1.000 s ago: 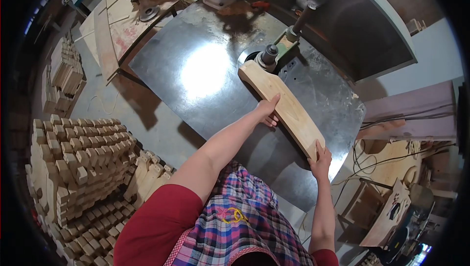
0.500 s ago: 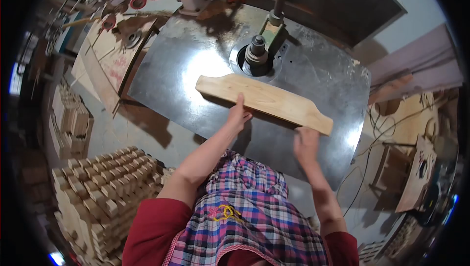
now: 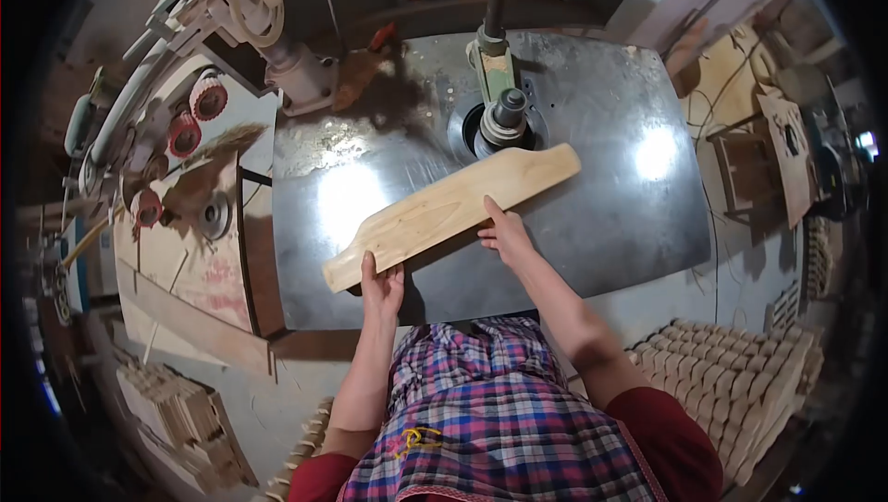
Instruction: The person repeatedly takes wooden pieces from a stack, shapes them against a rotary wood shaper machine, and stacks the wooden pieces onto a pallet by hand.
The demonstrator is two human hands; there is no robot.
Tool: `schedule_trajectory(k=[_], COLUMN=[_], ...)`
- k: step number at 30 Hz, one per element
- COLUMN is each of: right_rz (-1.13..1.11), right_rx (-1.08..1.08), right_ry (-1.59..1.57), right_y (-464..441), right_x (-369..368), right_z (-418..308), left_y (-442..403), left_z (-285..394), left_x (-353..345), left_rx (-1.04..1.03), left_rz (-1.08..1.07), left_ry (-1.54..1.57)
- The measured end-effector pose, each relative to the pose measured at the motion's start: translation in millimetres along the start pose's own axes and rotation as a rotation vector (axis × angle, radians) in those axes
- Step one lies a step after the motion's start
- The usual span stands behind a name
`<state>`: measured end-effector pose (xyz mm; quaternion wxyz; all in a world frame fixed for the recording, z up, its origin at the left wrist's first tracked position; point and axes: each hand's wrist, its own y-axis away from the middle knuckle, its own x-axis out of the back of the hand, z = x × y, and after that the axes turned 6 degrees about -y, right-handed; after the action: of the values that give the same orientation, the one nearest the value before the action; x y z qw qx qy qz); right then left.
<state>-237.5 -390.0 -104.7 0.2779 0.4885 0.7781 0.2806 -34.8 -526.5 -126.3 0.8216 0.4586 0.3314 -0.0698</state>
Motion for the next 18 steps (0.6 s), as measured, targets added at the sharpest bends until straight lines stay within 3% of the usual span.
schedule_trajectory(k=[7,18], right_rz=[-0.027,-0.079], right_rx=[0.053,0.083], right_ry=[-0.017,0.07], right_y=[-14.6,12.4], right_x=[-61.7,-109.7], right_z=[16.7,39.4], left_y=[-13.1,-8.4], left_z=[60.1,100.1], left_x=[31.8,69.3], left_rx=[0.042,0.039], left_rz=[0.006,0.059], left_ry=[-0.04,-0.172])
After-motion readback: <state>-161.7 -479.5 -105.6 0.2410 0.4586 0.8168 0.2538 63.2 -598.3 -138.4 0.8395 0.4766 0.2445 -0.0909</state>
